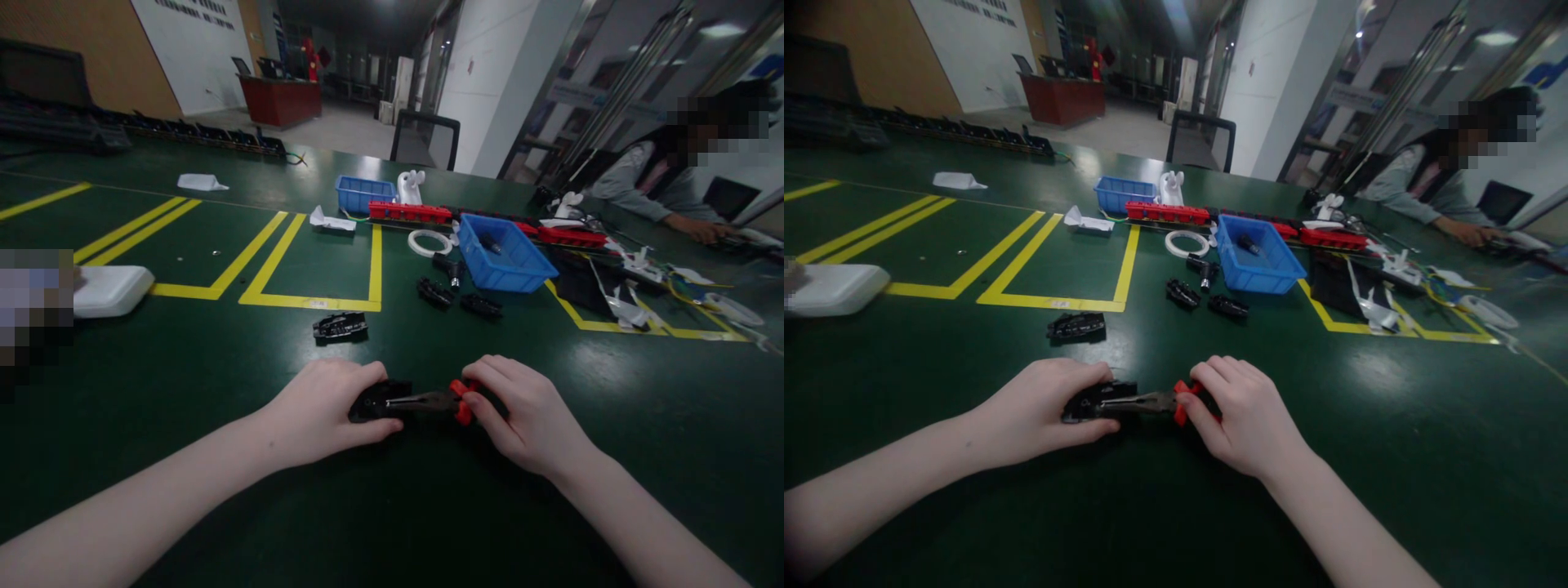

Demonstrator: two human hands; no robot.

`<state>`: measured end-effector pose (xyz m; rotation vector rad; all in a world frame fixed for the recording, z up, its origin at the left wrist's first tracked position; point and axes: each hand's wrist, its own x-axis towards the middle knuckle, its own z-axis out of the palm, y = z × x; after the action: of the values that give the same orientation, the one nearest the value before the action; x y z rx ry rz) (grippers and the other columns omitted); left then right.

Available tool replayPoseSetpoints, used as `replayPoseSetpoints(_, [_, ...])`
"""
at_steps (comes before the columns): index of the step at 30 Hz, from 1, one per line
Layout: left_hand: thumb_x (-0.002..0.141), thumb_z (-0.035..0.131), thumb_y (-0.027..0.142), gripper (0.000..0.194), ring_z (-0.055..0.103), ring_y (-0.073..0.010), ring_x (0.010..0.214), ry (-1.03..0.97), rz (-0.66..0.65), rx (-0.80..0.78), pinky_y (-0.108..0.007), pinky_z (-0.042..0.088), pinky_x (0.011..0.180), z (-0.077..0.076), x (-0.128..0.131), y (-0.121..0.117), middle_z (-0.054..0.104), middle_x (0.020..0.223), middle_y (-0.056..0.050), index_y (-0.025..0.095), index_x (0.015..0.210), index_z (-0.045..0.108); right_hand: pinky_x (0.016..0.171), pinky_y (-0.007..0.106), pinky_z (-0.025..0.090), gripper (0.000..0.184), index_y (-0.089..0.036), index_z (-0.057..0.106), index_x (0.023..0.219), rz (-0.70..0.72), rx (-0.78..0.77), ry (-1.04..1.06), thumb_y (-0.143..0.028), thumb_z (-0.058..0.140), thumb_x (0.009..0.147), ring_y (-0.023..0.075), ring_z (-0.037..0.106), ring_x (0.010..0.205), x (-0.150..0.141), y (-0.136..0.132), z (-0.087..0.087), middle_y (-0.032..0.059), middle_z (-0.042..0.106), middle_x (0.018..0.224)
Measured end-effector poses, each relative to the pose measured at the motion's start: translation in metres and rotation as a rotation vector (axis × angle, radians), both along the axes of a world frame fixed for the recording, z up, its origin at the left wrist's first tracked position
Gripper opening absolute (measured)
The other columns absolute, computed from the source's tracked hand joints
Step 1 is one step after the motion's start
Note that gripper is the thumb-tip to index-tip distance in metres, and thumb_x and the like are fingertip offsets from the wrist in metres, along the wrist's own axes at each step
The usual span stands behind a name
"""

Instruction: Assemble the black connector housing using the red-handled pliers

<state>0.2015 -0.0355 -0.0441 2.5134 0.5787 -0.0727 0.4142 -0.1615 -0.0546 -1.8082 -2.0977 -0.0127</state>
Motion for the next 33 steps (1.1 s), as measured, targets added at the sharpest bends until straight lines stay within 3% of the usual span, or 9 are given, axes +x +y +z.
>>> replayPoseSetpoints(8, [0.080, 0.058, 0.050, 0.035, 0.057, -0.0165, 0.073, 0.004, -0.016, 0.028, -0.025, 0.037, 0.059, -0.0024, -0.0006, 0.0013, 0.062, 0.084, 0.000, 0.019, 0.093, 0.054, 0.061, 0.030, 0.039, 0.029, -0.017, 0.056, 0.087, -0.006, -0.066, 0.017, -0.030, 0.031, 0.092, 0.0150, 0.049, 0.069, -0.0020, 0.0015, 0.0017, 0.0048, 0.057, 0.079])
replayPoseSetpoints(20, [0.082, 0.054, 0.053, 0.035, 0.055, -0.0165, 0.070, 0.005, 0.004, 0.042, -0.025, 0.038, 0.058, -0.0001, -0.0006, -0.0022, 0.060, 0.078, 0.000, 0.019, 0.091, 0.055, 0.063, 0.030, 0.040, 0.026, -0.016, 0.055, 0.086, 0.010, -0.156, 0.018, -0.024, 0.031, 0.091, 0.0147, 0.051, 0.071, 0.0058, 0.0020, 0.0096, 0.0049, 0.057, 0.080])
replayPoseSetpoints(33, [0.083, 0.051, 0.052, 0.035, 0.055, -0.0163, 0.068, 0.010, -0.026, 0.085, -0.026, 0.038, 0.059, 0.0001, 0.0000, -0.0043, 0.061, 0.077, -0.001, 0.018, 0.088, 0.055, 0.062, 0.031, 0.040, 0.029, -0.015, 0.056, 0.086, 0.037, -0.140, -0.008, -0.022, 0.029, 0.090, 0.0157, 0.050, 0.070, -0.0017, 0.0025, 0.0081, 0.0060, 0.056, 0.079])
